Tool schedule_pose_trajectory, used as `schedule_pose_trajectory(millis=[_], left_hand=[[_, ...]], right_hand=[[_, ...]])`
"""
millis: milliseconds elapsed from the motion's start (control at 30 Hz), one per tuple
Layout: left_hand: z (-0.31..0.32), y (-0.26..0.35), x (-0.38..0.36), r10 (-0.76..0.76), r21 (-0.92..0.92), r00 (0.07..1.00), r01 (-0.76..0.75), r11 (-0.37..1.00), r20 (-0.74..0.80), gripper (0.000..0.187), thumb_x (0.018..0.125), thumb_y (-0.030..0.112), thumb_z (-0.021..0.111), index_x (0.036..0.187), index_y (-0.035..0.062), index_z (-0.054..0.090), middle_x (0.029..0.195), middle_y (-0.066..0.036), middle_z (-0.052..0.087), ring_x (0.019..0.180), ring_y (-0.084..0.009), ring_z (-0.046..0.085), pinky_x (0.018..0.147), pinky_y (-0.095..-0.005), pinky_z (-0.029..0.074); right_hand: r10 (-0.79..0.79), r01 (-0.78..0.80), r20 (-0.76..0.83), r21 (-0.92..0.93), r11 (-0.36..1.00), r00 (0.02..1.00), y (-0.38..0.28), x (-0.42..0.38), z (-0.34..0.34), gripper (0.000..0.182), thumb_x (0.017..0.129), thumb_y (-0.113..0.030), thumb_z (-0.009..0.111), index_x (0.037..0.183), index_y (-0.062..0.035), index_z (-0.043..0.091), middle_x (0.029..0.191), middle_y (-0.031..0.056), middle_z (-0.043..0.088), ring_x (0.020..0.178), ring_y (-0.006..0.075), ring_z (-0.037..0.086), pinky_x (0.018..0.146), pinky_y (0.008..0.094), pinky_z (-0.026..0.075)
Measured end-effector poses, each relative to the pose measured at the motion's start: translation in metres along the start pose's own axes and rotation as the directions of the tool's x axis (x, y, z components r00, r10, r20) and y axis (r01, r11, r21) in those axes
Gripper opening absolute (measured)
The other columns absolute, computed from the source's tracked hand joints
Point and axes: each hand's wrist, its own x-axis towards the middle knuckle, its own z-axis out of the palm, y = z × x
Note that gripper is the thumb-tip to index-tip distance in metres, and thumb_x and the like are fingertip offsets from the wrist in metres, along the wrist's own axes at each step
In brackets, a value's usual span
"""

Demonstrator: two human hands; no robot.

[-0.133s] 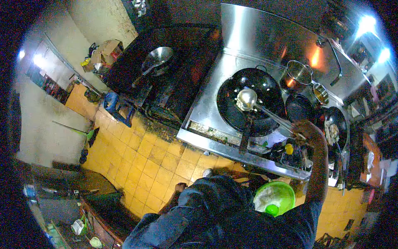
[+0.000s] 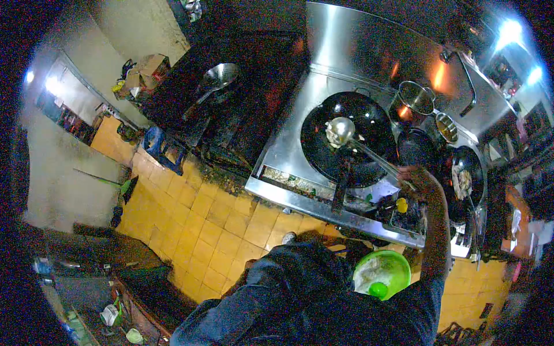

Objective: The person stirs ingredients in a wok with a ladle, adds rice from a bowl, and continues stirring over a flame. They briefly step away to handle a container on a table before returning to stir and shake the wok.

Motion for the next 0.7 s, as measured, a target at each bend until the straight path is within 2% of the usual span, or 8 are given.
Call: schedule_pose_trajectory(millis=[100,167,300,333,367,500,567,700], left_hand=[[0.013,-0.03,0.006,0.025,0.196,1.0,-0.026,0.98,0.005,0.034,0.073,0.041,0.047,0.083,0.0113,0.06,0.082,-0.013,0.062,0.073,-0.0304,0.06,0.062,-0.0388,0.048],[0.015,-0.034,0.012,0.033,0.277,0.999,-0.036,0.96,0.015,0.034,0.072,0.042,0.046,0.08,0.0126,0.062,0.081,-0.012,0.062,0.072,-0.0294,0.06,0.062,-0.0374,0.048],[-0.003,0.021,0.013,0.154,0.523,0.986,-0.167,0.836,0.067,0.034,0.071,0.043,0.044,0.074,0.0152,0.064,0.078,-0.01,0.062,0.071,-0.0275,0.059,0.061,-0.0345,0.048],[-0.012,0.045,0.009,0.206,0.6,0.971,-0.238,0.764,0.123,0.036,0.076,0.039,0.044,0.082,0.0099,0.064,0.08,-0.012,0.063,0.074,-0.0254,0.061,0.063,-0.0325,0.049],[-0.016,0.074,0.001,0.207,0.606,0.969,-0.245,0.757,0.134,0.036,0.076,0.039,0.044,0.082,0.0099,0.064,0.08,-0.012,0.063,0.074,-0.0254,0.061,0.063,-0.0325,0.049],[-0.025,0.123,-0.003,0.01,0.162,1.0,-0.015,0.987,0.03,0.029,0.08,0.022,0.053,0.089,-0.005,0.057,0.082,-0.015,0.063,0.078,-0.0232,0.061,0.065,-0.0329,0.05],[-0.016,0.104,0.025,-0.106,-0.547,0.991,0.134,0.826,0.082,0.024,0.08,0.016,0.054,0.093,-0.0039,0.054,0.088,-0.018,0.06,0.078,-0.0283,0.059,0.063,-0.0374,0.051],[-0.016,0.04,0.07,0.2,-0.127,0.959,-0.177,0.976,0.201,0.028,0.078,0.019,0.056,0.093,-0.0045,0.054,0.087,-0.02,0.06,0.074,-0.0283,0.06,0.063,-0.038,0.051]], right_hand=[[-0.704,0.568,-0.168,-0.478,0.67,0.69,-0.029,-0.005,0.022,0.025,0.07,-0.003,0.065,0.093,-0.0069,0.055,0.087,0.0089,0.059,0.077,0.0182,0.059,0.067,0.0295,0.048],[-0.113,0.139,-0.103,0.3,0.944,0.988,-0.018,-0.006,0.02,0.016,0.074,-0.009,0.061,0.088,-0.0038,0.054,0.075,0.0074,0.058,0.061,0.0167,0.056,0.052,0.0282,0.045],[0.53,-0.345,-0.013,0.745,0.57,0.848,-0.04,-0.026,0.024,0.015,0.077,-0.014,0.058,0.087,-0.0031,0.053,0.075,0.0089,0.057,0.061,0.0224,0.056,0.05,0.0326,0.045],[-0.171,0.214,-0.347,0.086,0.973,0.922,-0.051,-0.025,0.028,0.017,0.076,-0.015,0.058,0.087,-0.0029,0.054,0.075,0.0087,0.057,0.062,0.0245,0.056,0.051,0.0333,0.045],[-0.808,0.599,-0.066,-0.636,0.486,0.586,-0.055,-0.026,0.028,0.02,0.075,-0.016,0.059,0.088,-0.0027,0.054,0.075,0.0085,0.057,0.064,0.0267,0.056,0.051,0.0339,0.045],[-0.554,0.381,-0.142,-0.586,0.715,0.821,-0.029,-0.027,0.056,0.022,0.071,-0.009,0.063,0.091,-0.0065,0.055,0.084,0.0099,0.061,0.076,0.0204,0.058,0.068,0.0299,0.049],[0.092,-0.077,-0.065,0.211,0.974,0.994,-0.027,-0.041,0.06,0.019,0.07,-0.01,0.064,0.087,-0.0068,0.057,0.084,0.0104,0.061,0.077,0.0235,0.059,0.07,0.0298,0.048],[0.204,-0.063,-0.463,0.302,0.951,0.863,-0.066,-0.095,0.051,0.02,0.074,-0.013,0.059,0.091,-0.0033,0.056,0.077,0.0087,0.06,0.068,0.0156,0.057,0.059,0.0239,0.047]])
